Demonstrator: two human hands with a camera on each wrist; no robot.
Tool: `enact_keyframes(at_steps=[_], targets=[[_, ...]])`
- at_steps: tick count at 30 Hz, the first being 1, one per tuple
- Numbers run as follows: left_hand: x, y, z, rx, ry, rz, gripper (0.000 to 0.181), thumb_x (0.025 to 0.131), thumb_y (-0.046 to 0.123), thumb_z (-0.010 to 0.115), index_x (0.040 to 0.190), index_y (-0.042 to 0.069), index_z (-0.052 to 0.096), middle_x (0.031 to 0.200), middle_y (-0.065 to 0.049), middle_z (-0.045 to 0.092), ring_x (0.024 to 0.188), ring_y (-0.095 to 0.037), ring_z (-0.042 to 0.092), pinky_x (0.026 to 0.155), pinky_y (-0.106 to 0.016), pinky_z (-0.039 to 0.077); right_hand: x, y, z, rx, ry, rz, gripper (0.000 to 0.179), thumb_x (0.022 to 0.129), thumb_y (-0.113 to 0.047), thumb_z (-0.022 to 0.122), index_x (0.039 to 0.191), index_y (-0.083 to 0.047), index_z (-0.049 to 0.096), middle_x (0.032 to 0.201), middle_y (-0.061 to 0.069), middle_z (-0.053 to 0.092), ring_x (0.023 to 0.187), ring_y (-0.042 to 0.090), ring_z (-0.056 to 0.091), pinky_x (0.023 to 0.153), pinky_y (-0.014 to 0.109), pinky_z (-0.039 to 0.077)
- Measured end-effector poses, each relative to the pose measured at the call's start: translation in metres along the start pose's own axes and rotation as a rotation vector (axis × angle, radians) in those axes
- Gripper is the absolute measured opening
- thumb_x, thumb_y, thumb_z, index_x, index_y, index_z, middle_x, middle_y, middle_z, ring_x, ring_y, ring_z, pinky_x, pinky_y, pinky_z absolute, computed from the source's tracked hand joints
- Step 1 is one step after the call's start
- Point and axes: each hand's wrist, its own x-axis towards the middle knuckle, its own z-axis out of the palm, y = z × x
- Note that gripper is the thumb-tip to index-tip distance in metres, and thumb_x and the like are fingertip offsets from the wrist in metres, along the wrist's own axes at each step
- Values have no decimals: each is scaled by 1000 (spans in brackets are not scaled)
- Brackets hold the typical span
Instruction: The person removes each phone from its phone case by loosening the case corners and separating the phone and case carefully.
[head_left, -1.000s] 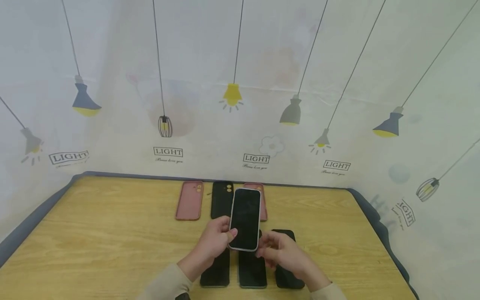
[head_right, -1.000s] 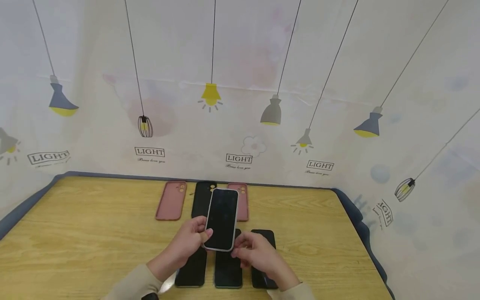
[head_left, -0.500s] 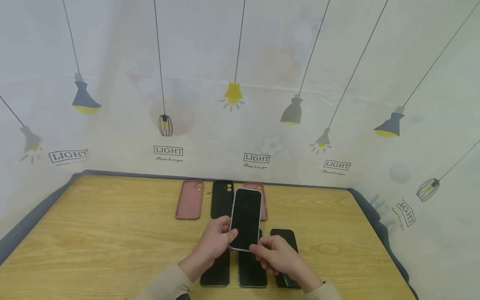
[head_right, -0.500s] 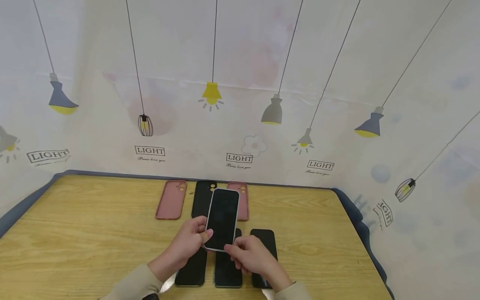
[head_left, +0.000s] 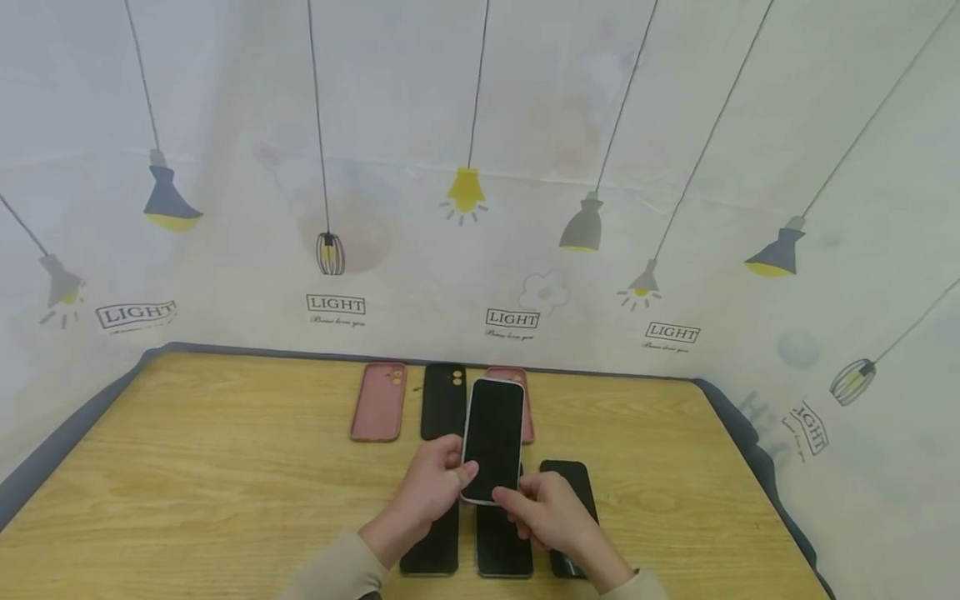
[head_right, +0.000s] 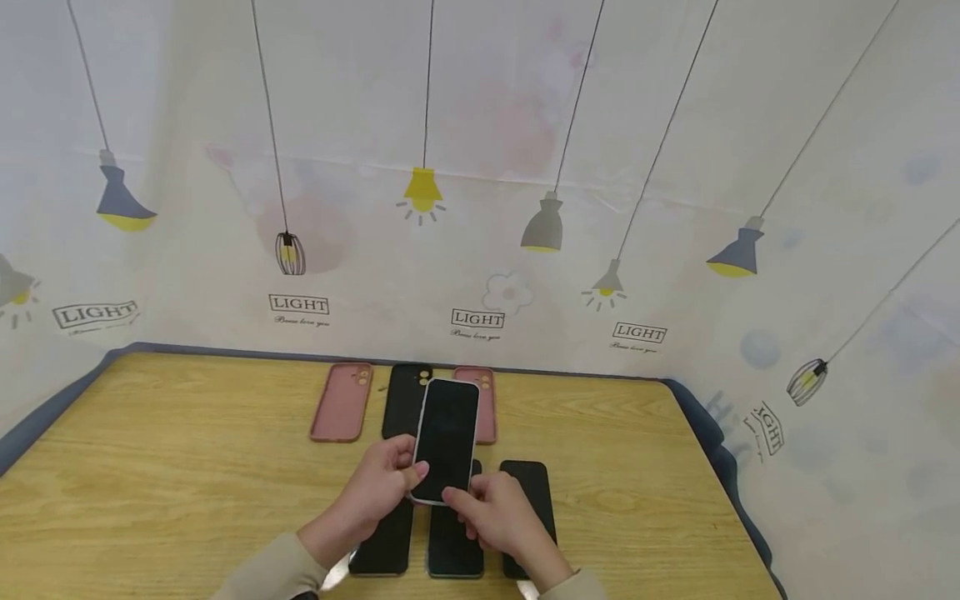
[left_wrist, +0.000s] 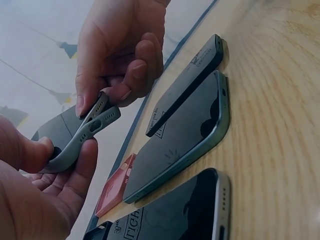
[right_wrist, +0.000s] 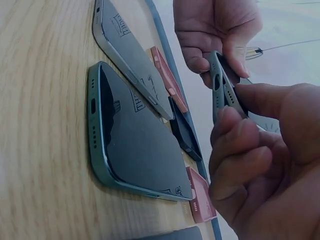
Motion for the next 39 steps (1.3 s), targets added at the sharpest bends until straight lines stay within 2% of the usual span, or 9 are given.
enact_keyframes(at_steps=[7, 14, 19, 24, 29, 32, 39], targets=[[1, 0, 0, -27, -7, 29, 12, 99, -2, 62, 106, -12, 62, 91, -23, 75, 59, -20, 68, 60, -42, 60, 0, 1, 0, 113, 56, 56, 47, 99, -32, 71, 75, 7, 61, 54, 0, 54, 41, 8, 42, 41, 21, 34], [2, 0, -1, 1, -24, -4, 13, 100, 0, 63, 106, -11, 63, 91, -21, 76, 59, -20, 68, 62, -44, 61, 0, 4, -1, 140, 89, 84, 46, 98, -31, 72, 78, 10, 63, 53, -1, 55, 41, 8, 44, 40, 21, 34], [3, 0, 0, -3, -36, 7, 13, 99, -1, 65, 106, -12, 64, 91, -23, 76, 58, -24, 69, 62, -48, 62, -1, 4, -2, 184, 104, 72, 44, 97, -27, 72, 80, 12, 64, 54, -1, 56, 41, 8, 45, 40, 22, 36], [5, 0, 0, 16, -47, 13, 14, 98, 0, 66, 106, -11, 64, 91, -22, 76, 60, -27, 71, 62, -46, 62, -3, 4, -3, 230, 122, 31, 38, 96, -20, 73, 83, 14, 65, 60, 1, 63, 46, 8, 50, 44, 21, 41], [7, 0, -1, 46, -60, -3, 17, 98, 3, 68, 108, -10, 65, 93, -20, 77, 64, -25, 72, 63, -44, 63, -3, 3, -3, 266, 141, 18, 31, 95, -16, 74, 83, 11, 64, 65, 2, 66, 49, 9, 54, 46, 21, 46], [8, 1, -2, 56, -75, -16, 19, 98, 4, 69, 111, -10, 65, 94, -19, 77, 65, -26, 74, 65, -43, 63, -3, 3, -4, 323, 134, 29, 27, 96, -16, 73, 84, 7, 64, 67, 2, 67, 50, 9, 55, 47, 21, 48], [6, 6, -3, -2, -123, -47, 24, 103, 1, 59, 121, -16, 60, 102, -25, 75, 78, -28, 75, 69, -46, 64, -4, 8, -11, 476, 124, 35, 21, 100, -15, 68, 85, 0, 66, 69, 1, 65, 53, 9, 56, 50, 22, 49]])
